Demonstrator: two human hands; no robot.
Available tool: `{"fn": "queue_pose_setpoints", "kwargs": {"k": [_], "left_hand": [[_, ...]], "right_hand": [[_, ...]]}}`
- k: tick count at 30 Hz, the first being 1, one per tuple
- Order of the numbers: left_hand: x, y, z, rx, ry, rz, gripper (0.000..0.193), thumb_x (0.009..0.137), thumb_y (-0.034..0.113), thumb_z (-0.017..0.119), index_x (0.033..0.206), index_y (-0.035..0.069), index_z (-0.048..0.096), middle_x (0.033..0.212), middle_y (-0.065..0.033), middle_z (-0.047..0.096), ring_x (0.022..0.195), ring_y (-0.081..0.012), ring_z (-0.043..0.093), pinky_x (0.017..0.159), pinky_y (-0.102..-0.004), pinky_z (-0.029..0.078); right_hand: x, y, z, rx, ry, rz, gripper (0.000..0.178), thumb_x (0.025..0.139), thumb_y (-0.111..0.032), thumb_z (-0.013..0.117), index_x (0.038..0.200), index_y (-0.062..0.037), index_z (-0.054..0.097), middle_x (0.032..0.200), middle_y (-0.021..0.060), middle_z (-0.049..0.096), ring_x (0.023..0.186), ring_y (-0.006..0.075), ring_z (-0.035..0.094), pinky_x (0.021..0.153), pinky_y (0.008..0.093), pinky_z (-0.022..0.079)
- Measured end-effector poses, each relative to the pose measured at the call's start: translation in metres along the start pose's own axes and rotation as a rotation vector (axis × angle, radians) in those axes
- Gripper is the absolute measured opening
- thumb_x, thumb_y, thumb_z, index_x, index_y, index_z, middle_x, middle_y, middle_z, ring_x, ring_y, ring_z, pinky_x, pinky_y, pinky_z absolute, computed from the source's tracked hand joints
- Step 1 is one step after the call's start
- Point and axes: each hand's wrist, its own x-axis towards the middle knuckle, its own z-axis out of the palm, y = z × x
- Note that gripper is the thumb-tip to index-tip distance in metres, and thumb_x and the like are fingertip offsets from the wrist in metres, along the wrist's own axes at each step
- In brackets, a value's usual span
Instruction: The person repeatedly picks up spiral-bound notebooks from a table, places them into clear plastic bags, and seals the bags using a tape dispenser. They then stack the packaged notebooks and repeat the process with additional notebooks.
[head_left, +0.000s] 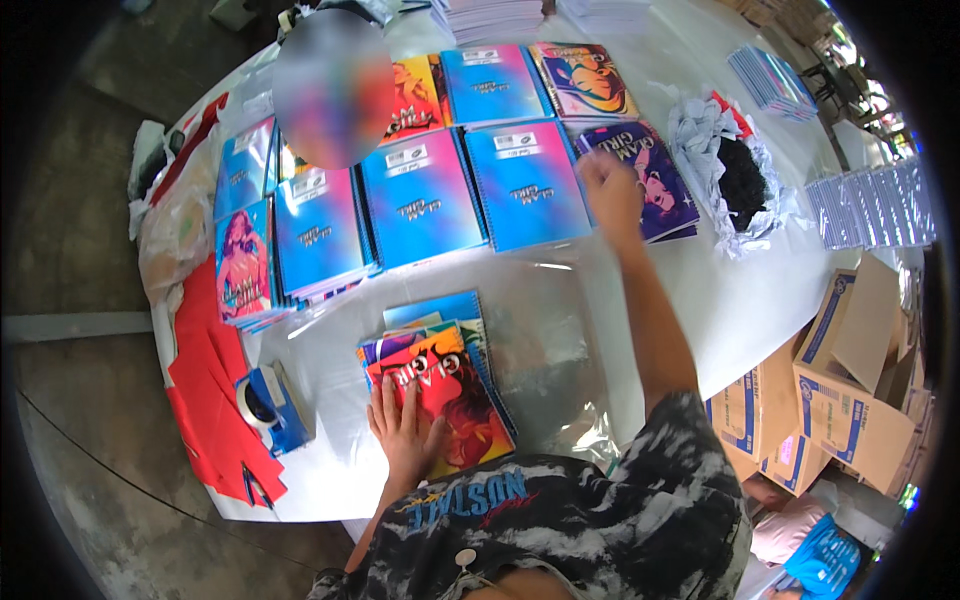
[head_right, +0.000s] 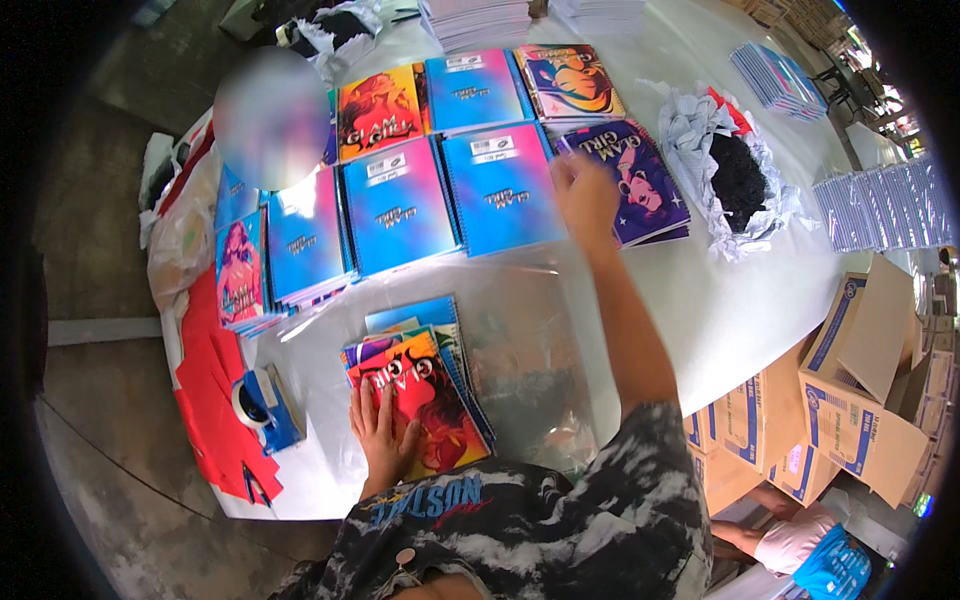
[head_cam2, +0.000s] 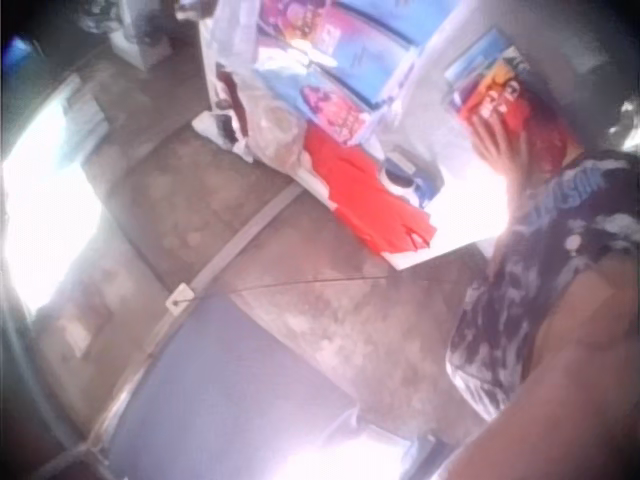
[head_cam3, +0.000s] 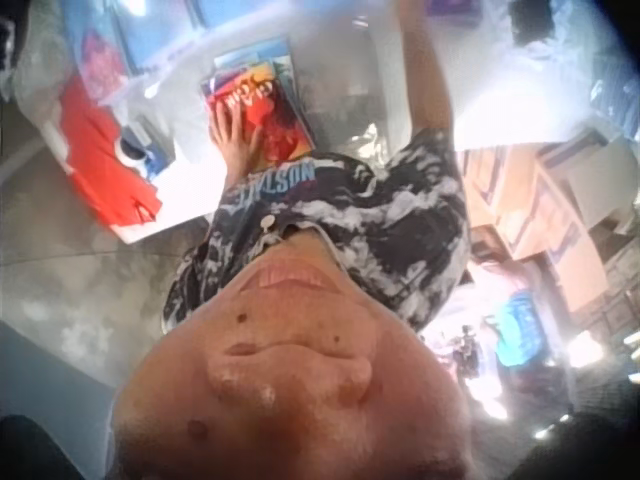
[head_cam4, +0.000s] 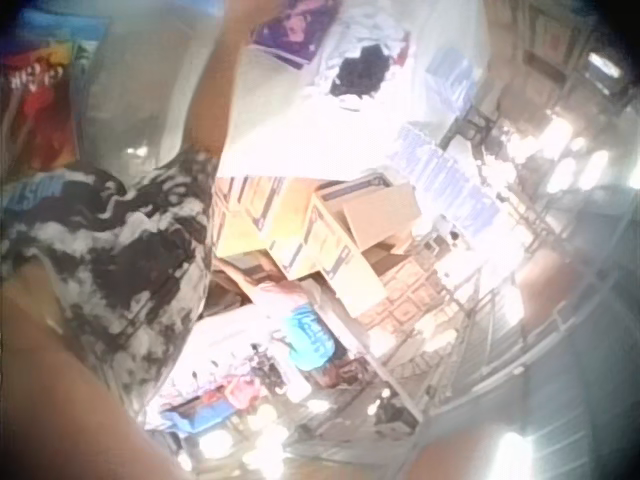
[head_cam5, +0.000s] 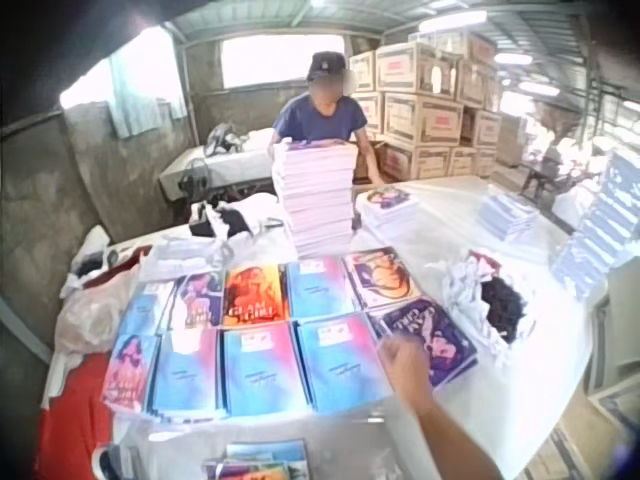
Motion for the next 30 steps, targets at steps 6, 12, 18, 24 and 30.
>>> {"fn": "queue_pose_setpoints", "kwargs": {"k": [6, 12, 18, 24, 30], "left_hand": [[0.006, -0.005, 0.002, -0.052, 0.051, 0.063, 0.068, 0.071, 0.030, 0.068, 0.131, 0.011, 0.044, 0.143, -0.0200, 0.026, 0.131, -0.0425, 0.021, 0.104, -0.0528, 0.021], [0.002, -0.002, -0.005, -0.116, 0.049, 0.011, 0.063, 0.071, 0.025, 0.069, 0.128, 0.010, 0.047, 0.141, -0.0186, 0.030, 0.131, -0.0405, 0.023, 0.104, -0.0500, 0.022], [-0.013, -0.036, -0.017, -0.878, 0.301, -0.288, 0.057, 0.090, 0.042, 0.043, 0.131, 0.002, 0.042, 0.140, -0.0225, 0.030, 0.132, -0.0322, 0.025, 0.108, -0.0407, 0.018], [-0.011, -0.053, 0.007, -0.604, 0.033, -0.381, 0.063, 0.071, 0.024, 0.059, 0.126, -0.001, 0.039, 0.118, -0.0266, 0.045, 0.113, -0.0378, 0.040, 0.099, -0.0428, 0.029], [0.001, -0.060, 0.010, -0.841, 0.031, -0.314, 0.063, 0.064, 0.009, 0.055, 0.123, -0.006, 0.039, 0.111, -0.0262, 0.050, 0.105, -0.0383, 0.048, 0.095, -0.0450, 0.036]], "right_hand": [[0.151, 0.076, 0.008, -0.540, 0.260, 0.505, 0.047, 0.078, -0.039, 0.063, 0.108, -0.0027, 0.058, 0.114, 0.0190, 0.056, 0.114, 0.0327, 0.047, 0.091, 0.0502, 0.036], [0.100, -0.008, -0.009, 0.342, 0.466, -0.280, 0.018, 0.076, -0.007, 0.064, 0.092, -0.0009, 0.059, 0.086, 0.0132, 0.063, 0.079, 0.0262, 0.061, 0.069, 0.0334, 0.047], [-0.154, -0.109, -0.059, 0.183, -0.297, -0.847, 0.034, 0.071, -0.025, 0.071, 0.099, -0.0090, 0.062, 0.100, 0.0093, 0.061, 0.096, 0.0261, 0.055, 0.083, 0.0380, 0.043], [-0.277, -0.049, 0.007, 0.314, -0.643, 0.228, 0.090, 0.072, -0.046, 0.071, 0.132, 0.0079, 0.031, 0.118, 0.0251, 0.051, 0.114, 0.0348, 0.047, 0.096, 0.0412, 0.037], [-0.269, -0.073, 0.026, 0.678, -0.758, 0.553, 0.085, 0.069, -0.034, 0.077, 0.130, 0.0081, 0.033, 0.115, 0.0207, 0.055, 0.094, 0.0254, 0.060, 0.079, 0.0337, 0.049]]}}
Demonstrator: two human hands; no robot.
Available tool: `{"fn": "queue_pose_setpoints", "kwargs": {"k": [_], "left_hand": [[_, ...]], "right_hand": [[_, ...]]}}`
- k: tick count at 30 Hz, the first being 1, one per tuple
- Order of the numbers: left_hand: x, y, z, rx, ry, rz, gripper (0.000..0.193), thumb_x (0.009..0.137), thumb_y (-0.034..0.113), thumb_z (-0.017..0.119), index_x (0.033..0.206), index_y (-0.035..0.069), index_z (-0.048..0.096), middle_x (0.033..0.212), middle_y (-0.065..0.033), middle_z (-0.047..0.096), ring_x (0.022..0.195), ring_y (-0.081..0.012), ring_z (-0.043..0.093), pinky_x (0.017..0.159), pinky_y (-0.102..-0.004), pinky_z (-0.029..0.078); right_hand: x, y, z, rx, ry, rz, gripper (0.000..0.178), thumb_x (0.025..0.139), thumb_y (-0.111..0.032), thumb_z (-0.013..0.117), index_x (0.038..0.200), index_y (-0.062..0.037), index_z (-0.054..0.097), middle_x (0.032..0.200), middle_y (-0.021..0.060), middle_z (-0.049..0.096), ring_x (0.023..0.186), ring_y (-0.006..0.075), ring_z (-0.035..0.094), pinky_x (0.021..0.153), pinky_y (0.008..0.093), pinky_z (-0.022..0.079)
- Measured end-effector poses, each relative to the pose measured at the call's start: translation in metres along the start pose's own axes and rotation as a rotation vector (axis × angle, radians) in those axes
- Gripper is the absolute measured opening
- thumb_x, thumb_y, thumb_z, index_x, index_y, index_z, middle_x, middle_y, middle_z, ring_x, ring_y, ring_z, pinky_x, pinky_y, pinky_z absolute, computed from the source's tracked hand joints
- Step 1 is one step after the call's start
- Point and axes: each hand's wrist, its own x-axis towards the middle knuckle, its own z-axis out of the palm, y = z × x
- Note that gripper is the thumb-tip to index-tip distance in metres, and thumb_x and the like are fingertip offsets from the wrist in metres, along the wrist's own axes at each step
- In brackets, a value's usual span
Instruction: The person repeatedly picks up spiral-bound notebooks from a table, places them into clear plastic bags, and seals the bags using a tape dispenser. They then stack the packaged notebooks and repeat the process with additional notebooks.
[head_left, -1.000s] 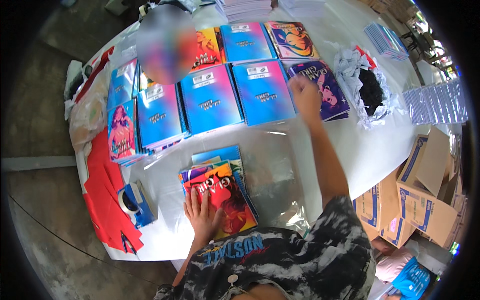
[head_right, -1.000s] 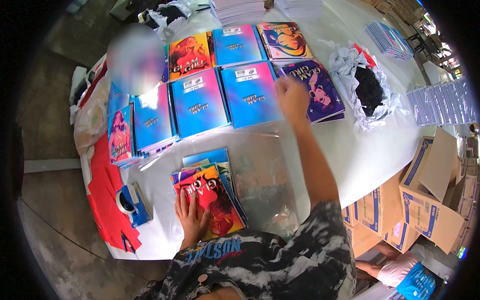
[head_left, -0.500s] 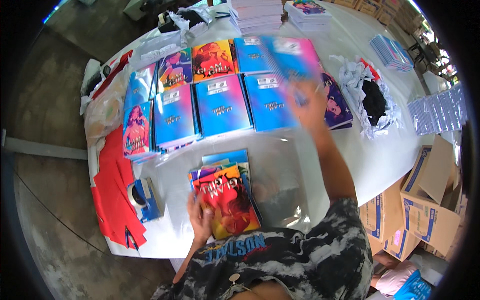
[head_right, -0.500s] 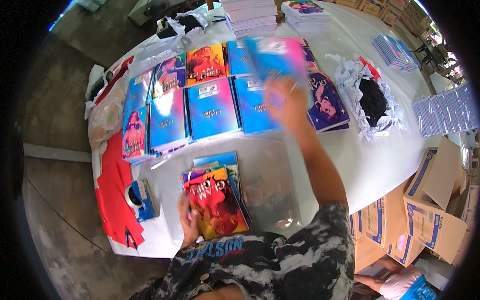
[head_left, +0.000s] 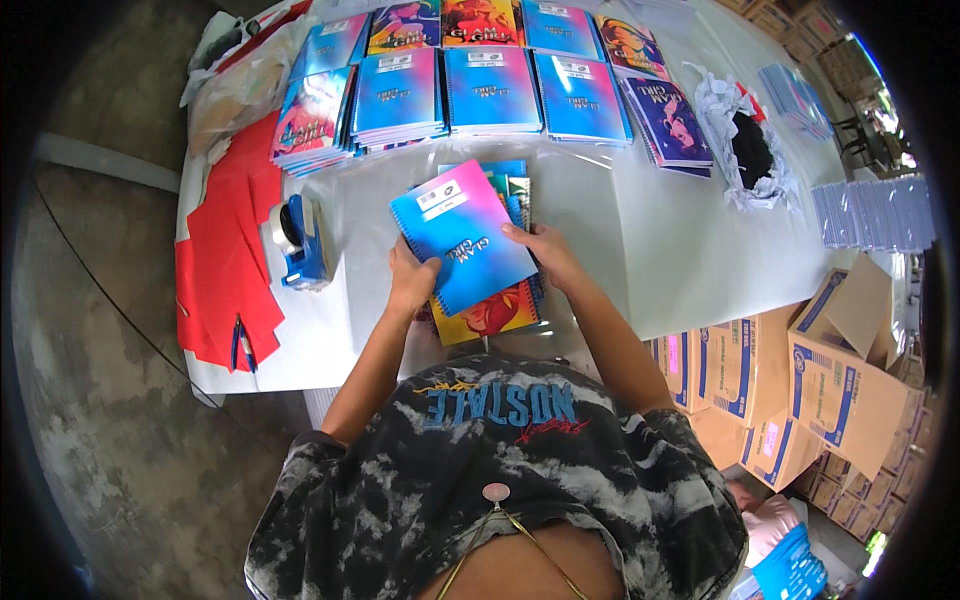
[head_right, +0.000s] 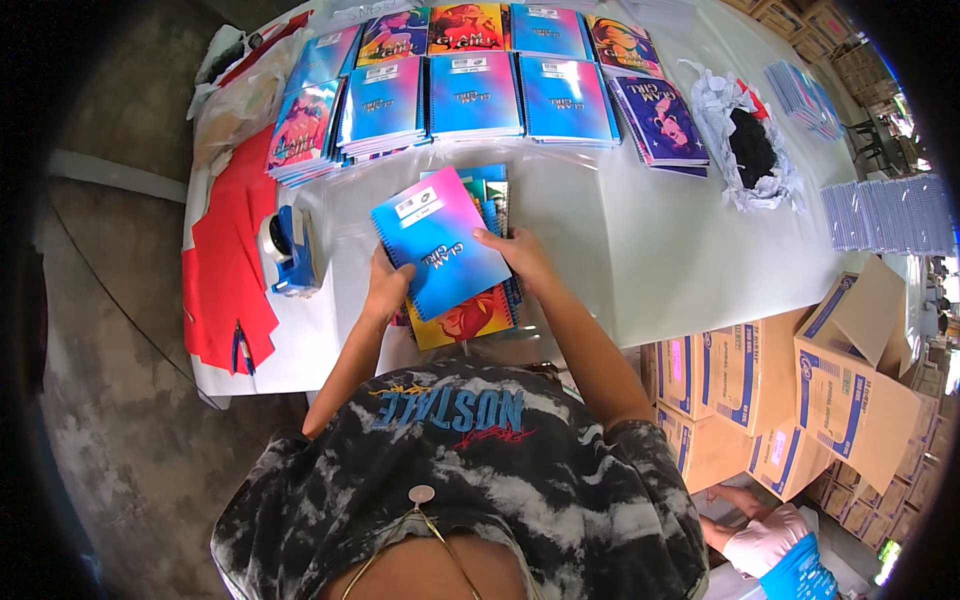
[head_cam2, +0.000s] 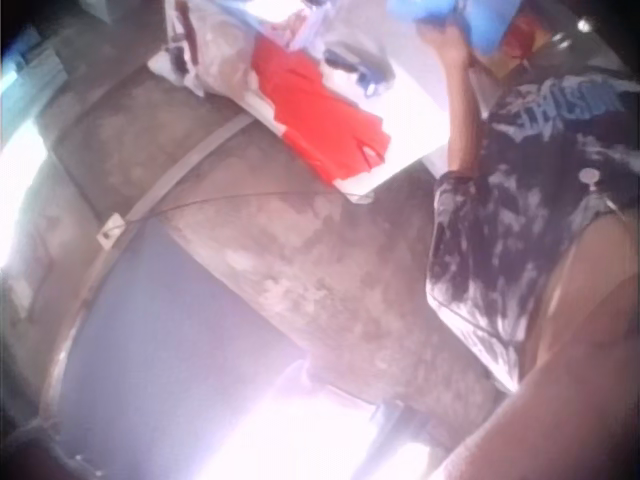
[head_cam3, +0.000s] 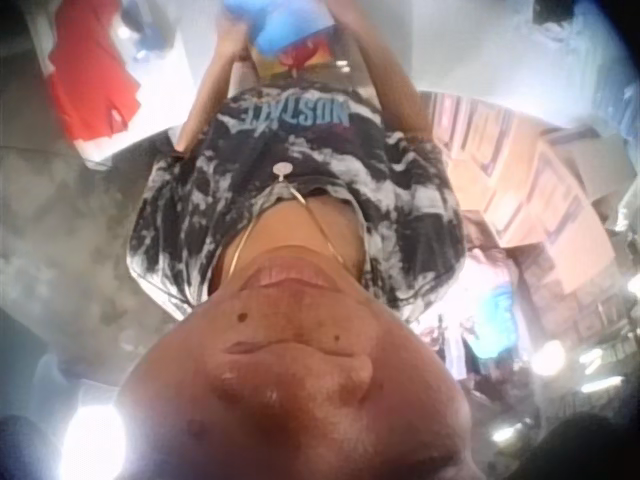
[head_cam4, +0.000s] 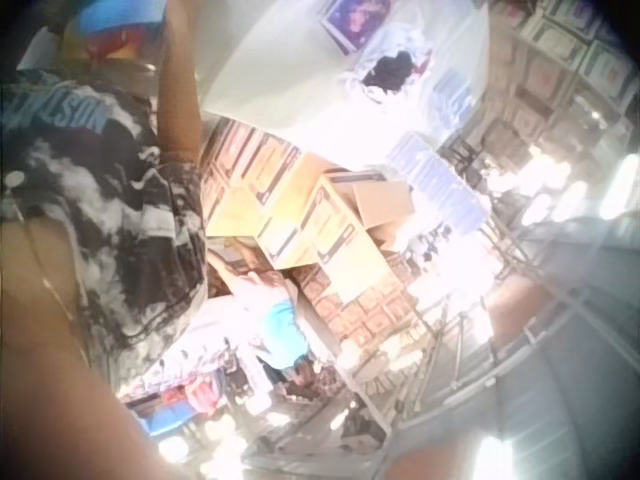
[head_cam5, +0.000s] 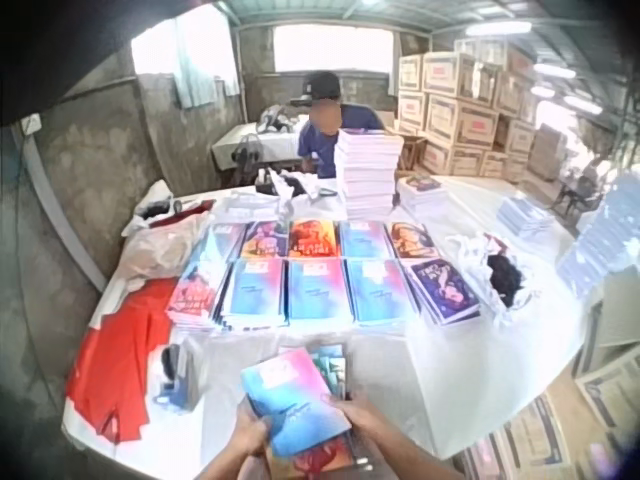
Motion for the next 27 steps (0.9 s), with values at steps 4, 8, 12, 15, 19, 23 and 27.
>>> {"fn": "queue_pose_setpoints", "kwargs": {"k": [4, 8, 12, 15, 19, 23, 27], "left_hand": [[-0.014, 0.046, -0.006, -0.406, -0.084, -0.166, 0.066, 0.065, 0.002, 0.052, 0.127, -0.007, 0.033, 0.114, -0.0192, 0.051, 0.102, -0.0285, 0.053, 0.088, -0.0375, 0.045], [-0.050, 0.073, -0.033, -0.683, -0.006, 0.079, 0.081, 0.066, 0.007, 0.073, 0.132, 0.000, 0.027, 0.116, -0.0149, 0.050, 0.104, -0.0238, 0.053, 0.089, -0.0345, 0.044], [-0.071, 0.063, -0.072, -0.534, -0.288, 0.161, 0.107, 0.060, 0.022, 0.082, 0.140, 0.005, 0.014, 0.127, -0.0144, 0.041, 0.115, -0.0266, 0.046, 0.097, -0.0381, 0.039], [-0.064, 0.061, -0.057, -0.470, -0.301, 0.322, 0.115, 0.057, 0.025, 0.084, 0.143, 0.006, 0.010, 0.132, -0.0158, 0.036, 0.122, -0.0270, 0.039, 0.101, -0.0389, 0.034], [-0.065, 0.069, -0.028, -0.332, -0.231, 0.411, 0.107, 0.056, 0.022, 0.082, 0.141, 0.006, 0.019, 0.132, -0.0163, 0.037, 0.123, -0.0276, 0.037, 0.104, -0.0384, 0.030], [-0.066, 0.064, -0.021, -0.545, -0.139, 0.448, 0.106, 0.061, 0.029, 0.079, 0.142, 0.006, 0.014, 0.132, -0.0172, 0.037, 0.124, -0.0274, 0.037, 0.103, -0.0384, 0.030], [-0.070, 0.040, -0.002, -0.597, -0.120, 0.341, 0.105, 0.061, 0.032, 0.083, 0.137, 0.002, 0.017, 0.127, -0.0155, 0.042, 0.116, -0.0244, 0.044, 0.097, -0.0378, 0.037]], "right_hand": [[-0.012, 0.003, 0.018, 0.139, -0.097, -0.158, 0.073, 0.064, -0.015, 0.080, 0.124, 0.0037, 0.041, 0.108, 0.0136, 0.059, 0.092, 0.0183, 0.059, 0.077, 0.0317, 0.049], [-0.070, -0.018, 0.036, 0.104, -0.079, -0.608, 0.076, 0.062, -0.006, 0.079, 0.125, 0.0012, 0.037, 0.113, 0.0127, 0.054, 0.102, 0.0195, 0.055, 0.089, 0.0325, 0.044], [-0.105, -0.034, 0.015, 0.101, -0.191, -0.579, 0.100, 0.056, -0.010, 0.085, 0.135, 0.0012, 0.025, 0.125, 0.0142, 0.046, 0.116, 0.0204, 0.046, 0.097, 0.0345, 0.038], [-0.075, -0.011, 0.007, 0.147, -0.186, -0.864, 0.112, 0.053, -0.017, 0.088, 0.141, -0.0045, 0.020, 0.131, 0.0153, 0.043, 0.119, 0.0228, 0.044, 0.100, 0.0354, 0.035], [-0.070, -0.006, 0.017, 0.128, -0.058, -0.833, 0.108, 0.052, -0.018, 0.089, 0.138, -0.0031, 0.026, 0.120, 0.0108, 0.048, 0.113, 0.0217, 0.048, 0.097, 0.0337, 0.037], [-0.072, -0.016, 0.006, 0.219, -0.063, -0.904, 0.110, 0.049, -0.025, 0.091, 0.135, -0.0013, 0.026, 0.119, 0.0093, 0.047, 0.113, 0.0221, 0.047, 0.096, 0.0336, 0.038], [-0.066, 0.009, 0.012, 0.282, 0.008, -0.837, 0.114, 0.042, -0.045, 0.089, 0.130, -0.0001, 0.033, 0.112, 0.0089, 0.053, 0.107, 0.0202, 0.051, 0.092, 0.0329, 0.041]]}}
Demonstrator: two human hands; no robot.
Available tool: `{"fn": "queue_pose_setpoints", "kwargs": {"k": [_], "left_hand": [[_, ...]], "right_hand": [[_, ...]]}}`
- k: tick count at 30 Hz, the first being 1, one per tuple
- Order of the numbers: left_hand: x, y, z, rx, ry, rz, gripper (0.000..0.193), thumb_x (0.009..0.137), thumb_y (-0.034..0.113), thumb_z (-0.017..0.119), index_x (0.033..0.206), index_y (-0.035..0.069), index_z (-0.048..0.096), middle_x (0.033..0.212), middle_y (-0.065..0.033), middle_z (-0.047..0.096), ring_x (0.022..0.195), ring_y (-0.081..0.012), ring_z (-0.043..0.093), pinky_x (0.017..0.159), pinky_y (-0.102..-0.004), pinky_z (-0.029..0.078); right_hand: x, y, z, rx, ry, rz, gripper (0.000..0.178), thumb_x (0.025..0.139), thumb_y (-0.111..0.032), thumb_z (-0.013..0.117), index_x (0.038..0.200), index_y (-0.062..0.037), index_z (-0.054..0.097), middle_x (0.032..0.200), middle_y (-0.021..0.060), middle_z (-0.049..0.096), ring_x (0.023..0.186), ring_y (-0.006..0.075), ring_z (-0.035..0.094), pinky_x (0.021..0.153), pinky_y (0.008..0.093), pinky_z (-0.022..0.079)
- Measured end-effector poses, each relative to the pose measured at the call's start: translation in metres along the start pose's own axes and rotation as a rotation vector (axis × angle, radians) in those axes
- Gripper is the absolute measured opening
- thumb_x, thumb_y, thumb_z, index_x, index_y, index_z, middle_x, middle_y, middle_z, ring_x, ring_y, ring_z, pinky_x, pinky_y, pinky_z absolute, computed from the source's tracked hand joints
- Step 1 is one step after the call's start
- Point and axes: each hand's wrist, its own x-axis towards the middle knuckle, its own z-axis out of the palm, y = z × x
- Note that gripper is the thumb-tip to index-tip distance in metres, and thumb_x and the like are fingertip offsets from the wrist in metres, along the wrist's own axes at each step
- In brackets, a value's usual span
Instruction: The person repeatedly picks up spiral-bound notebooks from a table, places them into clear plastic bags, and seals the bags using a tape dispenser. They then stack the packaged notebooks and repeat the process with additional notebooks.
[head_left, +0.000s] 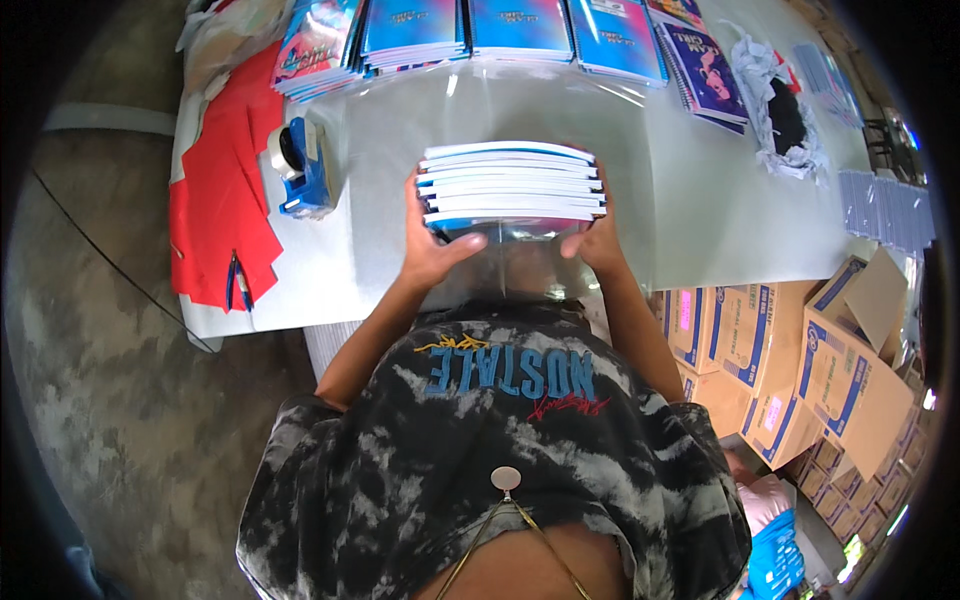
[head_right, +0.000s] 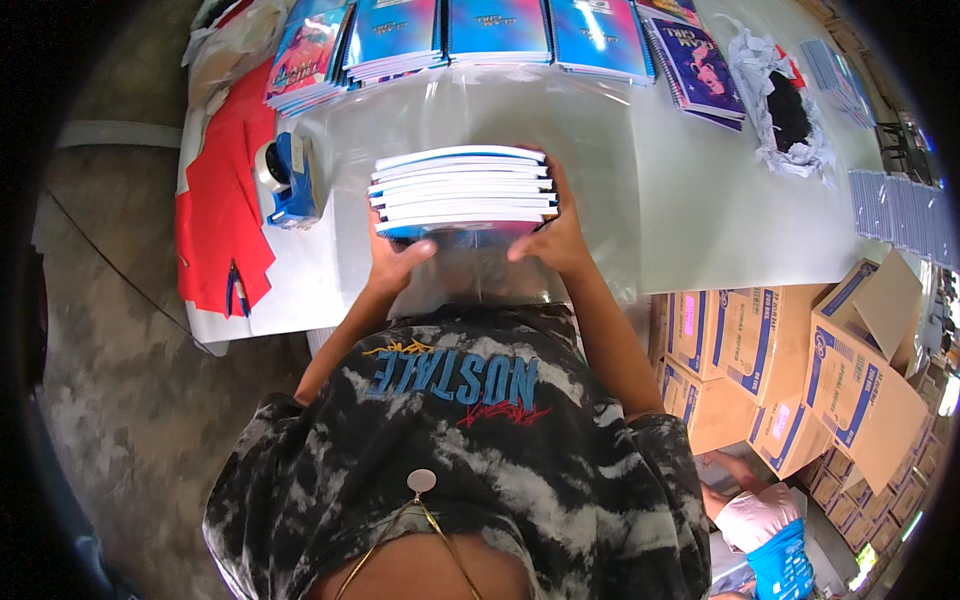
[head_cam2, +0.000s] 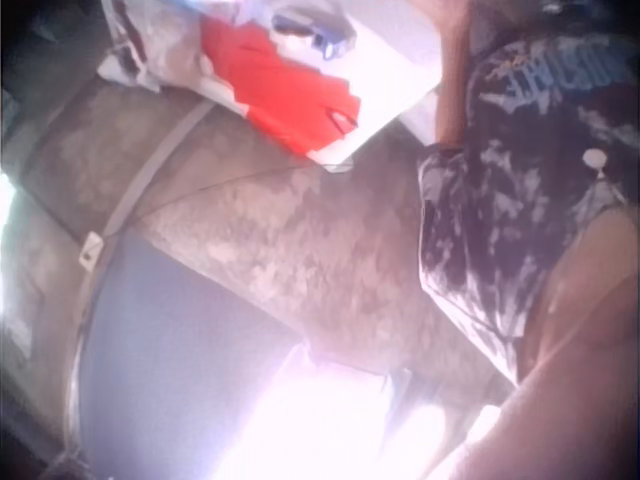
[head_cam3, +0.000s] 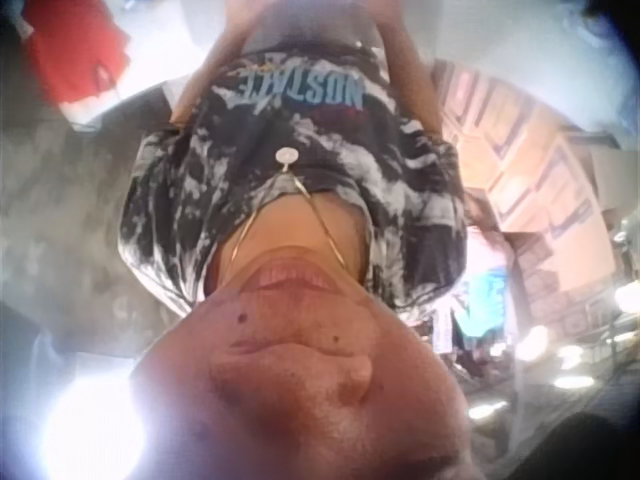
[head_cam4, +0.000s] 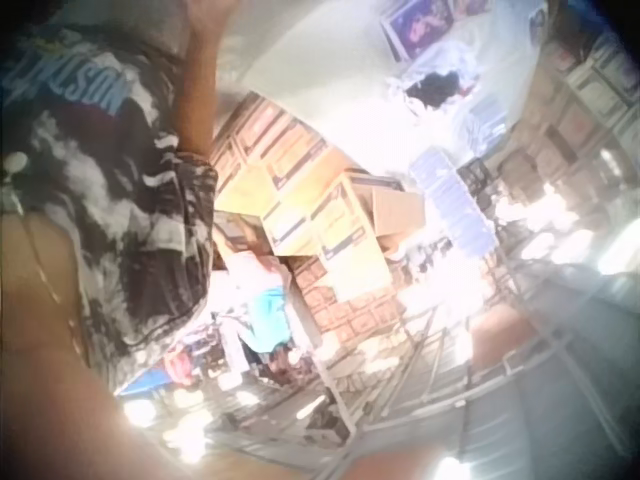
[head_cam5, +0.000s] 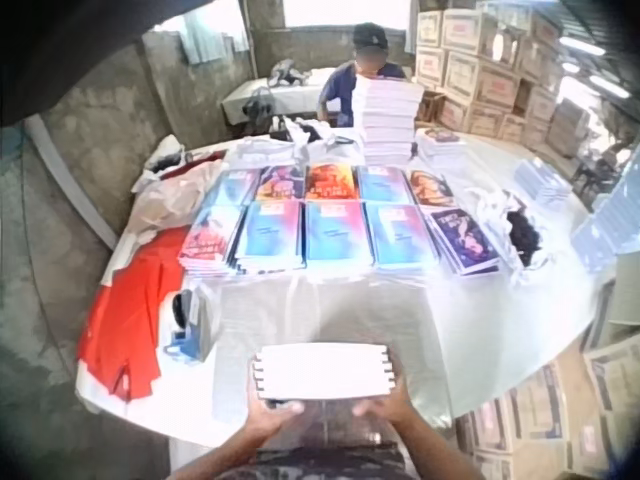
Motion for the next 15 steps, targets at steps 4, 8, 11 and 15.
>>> {"fn": "queue_pose_setpoints", "kwargs": {"k": [4, 8, 11, 15], "left_hand": [[-0.002, -0.017, -0.004, 0.039, 0.008, 0.113, 0.096, 0.056, 0.029, 0.087, 0.126, -0.001, 0.029, 0.116, -0.0116, 0.051, 0.109, -0.0198, 0.050, 0.093, -0.0344, 0.041], [-0.007, -0.050, -0.029, 0.305, -0.125, 0.041, 0.087, 0.058, 0.030, 0.086, 0.123, -0.001, 0.037, 0.110, -0.0101, 0.056, 0.102, -0.0182, 0.055, 0.090, -0.0324, 0.044], [-0.008, -0.061, -0.029, 0.735, -0.280, -0.317, 0.067, 0.060, 0.026, 0.085, 0.112, 0.000, 0.053, 0.106, -0.0117, 0.062, 0.098, -0.0177, 0.060, 0.086, -0.0310, 0.047], [0.001, -0.034, -0.026, 0.485, -0.166, -0.231, 0.057, 0.063, 0.027, 0.082, 0.107, 0.001, 0.058, 0.101, -0.0131, 0.065, 0.096, -0.0198, 0.062, 0.083, -0.0317, 0.049]], "right_hand": [[-0.002, 0.014, -0.004, -0.156, -0.042, -0.093, 0.099, 0.041, -0.044, 0.089, 0.116, -0.0005, 0.041, 0.103, 0.0073, 0.056, 0.097, 0.0171, 0.055, 0.085, 0.0316, 0.045], [-0.012, 0.041, -0.023, -0.058, -0.167, 0.097, 0.086, 0.046, -0.034, 0.091, 0.111, 0.0006, 0.046, 0.101, 0.0083, 0.059, 0.094, 0.0171, 0.057, 0.083, 0.0324, 0.047], [-0.027, 0.082, -0.042, -0.322, -0.294, 0.222, 0.076, 0.049, -0.027, 0.091, 0.109, 0.0012, 0.052, 0.100, 0.0091, 0.062, 0.094, 0.0178, 0.058, 0.084, 0.0327, 0.047], [-0.027, 0.083, -0.044, -0.331, -0.206, 0.311, 0.066, 0.051, -0.015, 0.089, 0.107, -0.0005, 0.057, 0.103, 0.0072, 0.063, 0.094, 0.0189, 0.060, 0.082, 0.0327, 0.048]]}}
